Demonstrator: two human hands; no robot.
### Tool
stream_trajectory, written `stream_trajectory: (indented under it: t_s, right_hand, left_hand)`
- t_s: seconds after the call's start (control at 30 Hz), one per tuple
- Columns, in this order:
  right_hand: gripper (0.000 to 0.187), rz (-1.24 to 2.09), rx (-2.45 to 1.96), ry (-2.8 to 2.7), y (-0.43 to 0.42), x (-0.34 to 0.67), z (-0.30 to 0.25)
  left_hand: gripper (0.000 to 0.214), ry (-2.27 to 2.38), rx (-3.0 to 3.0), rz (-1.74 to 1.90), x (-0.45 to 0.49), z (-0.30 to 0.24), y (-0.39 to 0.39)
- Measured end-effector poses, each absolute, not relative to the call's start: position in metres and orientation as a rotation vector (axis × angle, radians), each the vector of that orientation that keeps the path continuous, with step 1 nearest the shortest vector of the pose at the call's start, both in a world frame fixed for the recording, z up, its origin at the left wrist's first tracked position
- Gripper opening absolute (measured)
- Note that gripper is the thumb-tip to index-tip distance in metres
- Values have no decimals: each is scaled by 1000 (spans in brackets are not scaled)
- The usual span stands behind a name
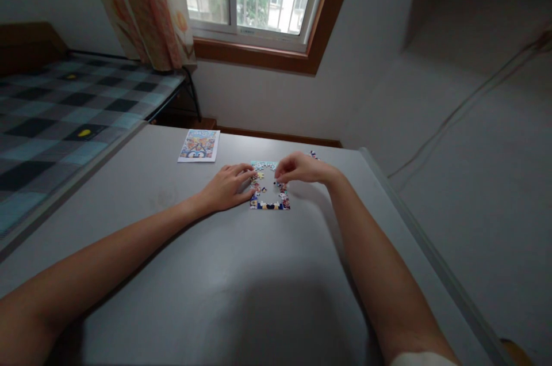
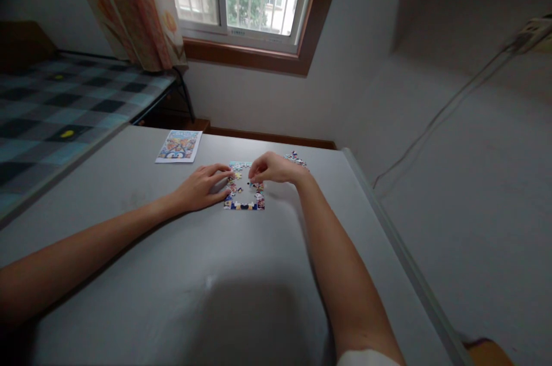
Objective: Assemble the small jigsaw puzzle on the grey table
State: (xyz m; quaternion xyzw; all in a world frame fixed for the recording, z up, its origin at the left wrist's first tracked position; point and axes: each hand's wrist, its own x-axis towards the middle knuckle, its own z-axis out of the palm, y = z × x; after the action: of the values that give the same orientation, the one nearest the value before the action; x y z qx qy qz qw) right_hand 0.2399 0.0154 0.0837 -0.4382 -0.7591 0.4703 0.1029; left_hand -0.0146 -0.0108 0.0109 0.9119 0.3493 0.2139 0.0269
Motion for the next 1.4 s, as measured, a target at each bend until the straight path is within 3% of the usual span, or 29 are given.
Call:
stream_trajectory:
  t_s: [0.2,0.57,0.77,1.4]
  right_hand:
    - [11,1468,-1281,-2425,13,219,64]
    - [10,1332,-1437,-2393,11,210,61]
    - [9,1316,-1413,-2383,11,207,59]
    - [8,1134,-1458,-2502,9,204,58]
  left_hand:
    - [60,1011,2837,585,-16,11,-11]
    - [45,1134,2796,600,-15,6,-9]
    - [53,1138,2831,584,-15,8,-10]
    - [52,1136,2810,592,-14,8,-10]
